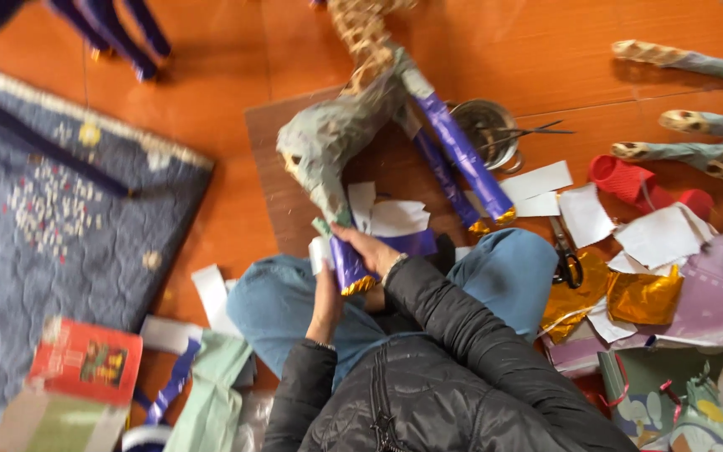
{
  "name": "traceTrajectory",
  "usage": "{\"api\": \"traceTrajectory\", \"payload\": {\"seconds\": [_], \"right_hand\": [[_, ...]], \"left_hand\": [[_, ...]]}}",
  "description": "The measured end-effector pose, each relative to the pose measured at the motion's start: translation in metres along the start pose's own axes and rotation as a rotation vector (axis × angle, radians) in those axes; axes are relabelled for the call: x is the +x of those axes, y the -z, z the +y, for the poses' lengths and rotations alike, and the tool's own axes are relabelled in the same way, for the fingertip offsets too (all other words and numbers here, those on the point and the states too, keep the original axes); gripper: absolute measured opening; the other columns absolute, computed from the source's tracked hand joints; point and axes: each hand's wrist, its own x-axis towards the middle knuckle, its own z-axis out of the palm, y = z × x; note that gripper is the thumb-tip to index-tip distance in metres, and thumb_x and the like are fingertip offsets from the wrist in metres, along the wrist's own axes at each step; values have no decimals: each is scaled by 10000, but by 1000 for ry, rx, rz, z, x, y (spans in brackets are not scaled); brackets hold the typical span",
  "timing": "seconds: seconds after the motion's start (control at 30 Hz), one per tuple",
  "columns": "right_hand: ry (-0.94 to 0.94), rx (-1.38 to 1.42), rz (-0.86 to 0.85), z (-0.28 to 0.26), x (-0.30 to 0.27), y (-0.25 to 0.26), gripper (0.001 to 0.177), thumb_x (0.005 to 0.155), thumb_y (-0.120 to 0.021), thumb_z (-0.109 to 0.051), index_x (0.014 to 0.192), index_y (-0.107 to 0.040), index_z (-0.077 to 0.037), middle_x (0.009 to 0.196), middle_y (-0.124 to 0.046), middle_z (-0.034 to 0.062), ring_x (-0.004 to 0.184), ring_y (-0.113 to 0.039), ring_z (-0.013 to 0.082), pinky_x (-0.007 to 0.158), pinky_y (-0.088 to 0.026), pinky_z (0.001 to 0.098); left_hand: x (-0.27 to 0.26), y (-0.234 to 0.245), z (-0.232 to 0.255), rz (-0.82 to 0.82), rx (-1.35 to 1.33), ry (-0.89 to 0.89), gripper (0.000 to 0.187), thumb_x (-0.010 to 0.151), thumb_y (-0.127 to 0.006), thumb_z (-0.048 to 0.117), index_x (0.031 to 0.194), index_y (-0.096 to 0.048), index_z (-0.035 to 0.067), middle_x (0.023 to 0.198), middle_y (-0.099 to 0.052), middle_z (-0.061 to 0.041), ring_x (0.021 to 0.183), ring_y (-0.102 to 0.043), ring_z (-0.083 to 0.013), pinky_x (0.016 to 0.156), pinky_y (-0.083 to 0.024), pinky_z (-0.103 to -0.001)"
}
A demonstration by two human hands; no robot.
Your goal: Applying decorative purple and green paper to a giraffe-shaped armature.
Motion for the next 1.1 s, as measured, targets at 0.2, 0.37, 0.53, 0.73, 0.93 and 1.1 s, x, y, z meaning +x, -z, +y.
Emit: {"api": "traceTrajectory", "payload": {"seconds": [0.2,0.37,0.53,0.73,0.93,1.1], "right_hand": [[47,-40,-12,8,20,15,621,744,-884,-474,1049,-584,-24,690,-630,111,567,-692,226,509,-612,339],[259,-279,28,2,8,7,828,788,-846,-470,1399,-389,-149,929,-557,87,814,-643,213,682,-589,340],[913,-1175,248,5,-18,10,887,747,-792,-512,1431,-298,-236,1416,-407,219,1235,-524,418,1020,-465,482],[1185,-1225,322,14,-11,11,386,740,-779,-289,1031,-689,-52,1130,-620,144,1052,-632,316,951,-505,370],[759,-191,271,8,-14,15,395,895,-679,-103,1247,-601,56,1160,-635,222,1072,-610,342,943,-495,487],[497,263,360,17,21,32,586,801,-869,-129,1255,-575,98,1214,-596,239,1108,-590,413,957,-457,608]], "left_hand": [[-8,-8,44,549,159,-386,627,1045,-545,430,1148,-586,-187,1148,-590,-396,1043,-598,-312,967,-428,-471],[58,61,53,625,338,-730,502,969,-729,274,832,-591,-189,758,-586,-228,764,-543,-225,792,-469,-375],[65,17,99,512,725,-1048,189,897,-759,156,957,-701,-13,869,-669,-228,888,-668,-342,748,-494,-417],[59,-79,58,31,1160,-1188,235,773,-741,70,960,-599,50,758,-657,-202,697,-647,-453,586,-496,-483],[8,-55,74,-128,876,-824,835,832,-730,84,1534,-298,213,1366,-595,-178,1156,-604,-429,917,-503,-527],[40,2,28,228,811,-705,879,860,-805,307,1536,-292,73,1320,-583,-264,1148,-612,-426,901,-544,-530]]}}
